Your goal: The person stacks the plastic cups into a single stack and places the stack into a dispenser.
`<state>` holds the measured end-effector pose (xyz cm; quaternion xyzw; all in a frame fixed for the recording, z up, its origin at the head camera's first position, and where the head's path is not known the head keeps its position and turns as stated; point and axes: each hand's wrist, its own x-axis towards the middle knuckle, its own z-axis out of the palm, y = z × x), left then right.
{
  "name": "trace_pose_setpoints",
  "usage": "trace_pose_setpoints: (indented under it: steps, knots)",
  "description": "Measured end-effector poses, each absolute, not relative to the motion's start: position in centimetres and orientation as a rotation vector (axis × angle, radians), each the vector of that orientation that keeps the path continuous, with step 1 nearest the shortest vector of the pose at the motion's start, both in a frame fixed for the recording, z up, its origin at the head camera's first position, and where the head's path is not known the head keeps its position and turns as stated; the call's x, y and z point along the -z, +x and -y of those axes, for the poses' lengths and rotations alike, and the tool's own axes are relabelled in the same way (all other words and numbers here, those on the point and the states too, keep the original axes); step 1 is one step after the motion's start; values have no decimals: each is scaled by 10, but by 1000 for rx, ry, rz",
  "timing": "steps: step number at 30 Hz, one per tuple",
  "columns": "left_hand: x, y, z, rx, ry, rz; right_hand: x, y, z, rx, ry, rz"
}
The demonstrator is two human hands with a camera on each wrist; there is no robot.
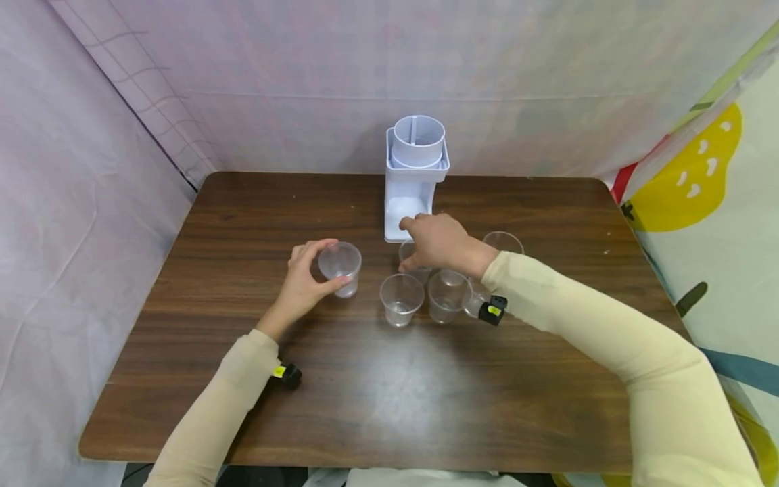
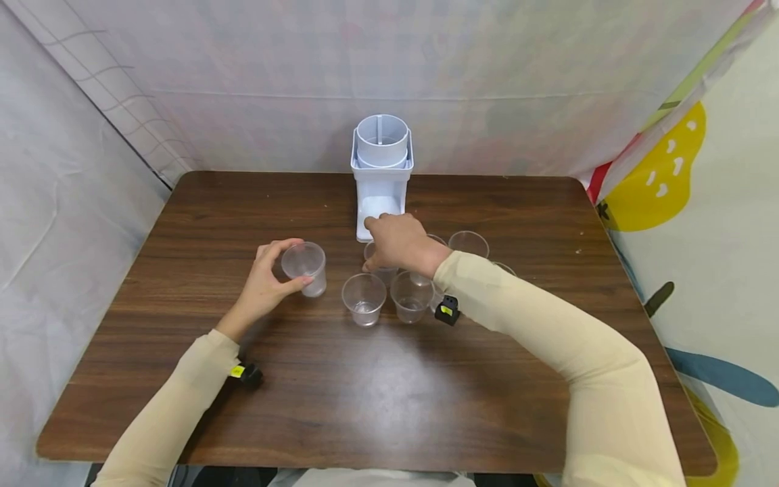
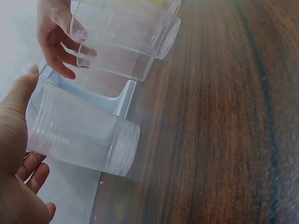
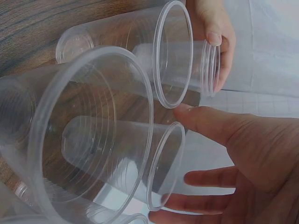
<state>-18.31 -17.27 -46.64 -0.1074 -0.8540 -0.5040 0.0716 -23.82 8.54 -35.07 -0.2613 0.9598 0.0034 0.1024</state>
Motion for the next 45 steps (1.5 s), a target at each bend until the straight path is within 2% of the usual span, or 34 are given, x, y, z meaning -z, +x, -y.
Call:
trace_pose_setpoints:
  steps: [12,30,45]
  knots:
    - [468,-184,172,1502,-340,2552,346,-241,-87,91,-906,-2900]
    - [465,-182,172,1468,-358,2556,307,-245,-68,372,-1099,-2968]
    - [468,-185,176,1427,-402,2544,285,-233,-43,481,-1336,-2948]
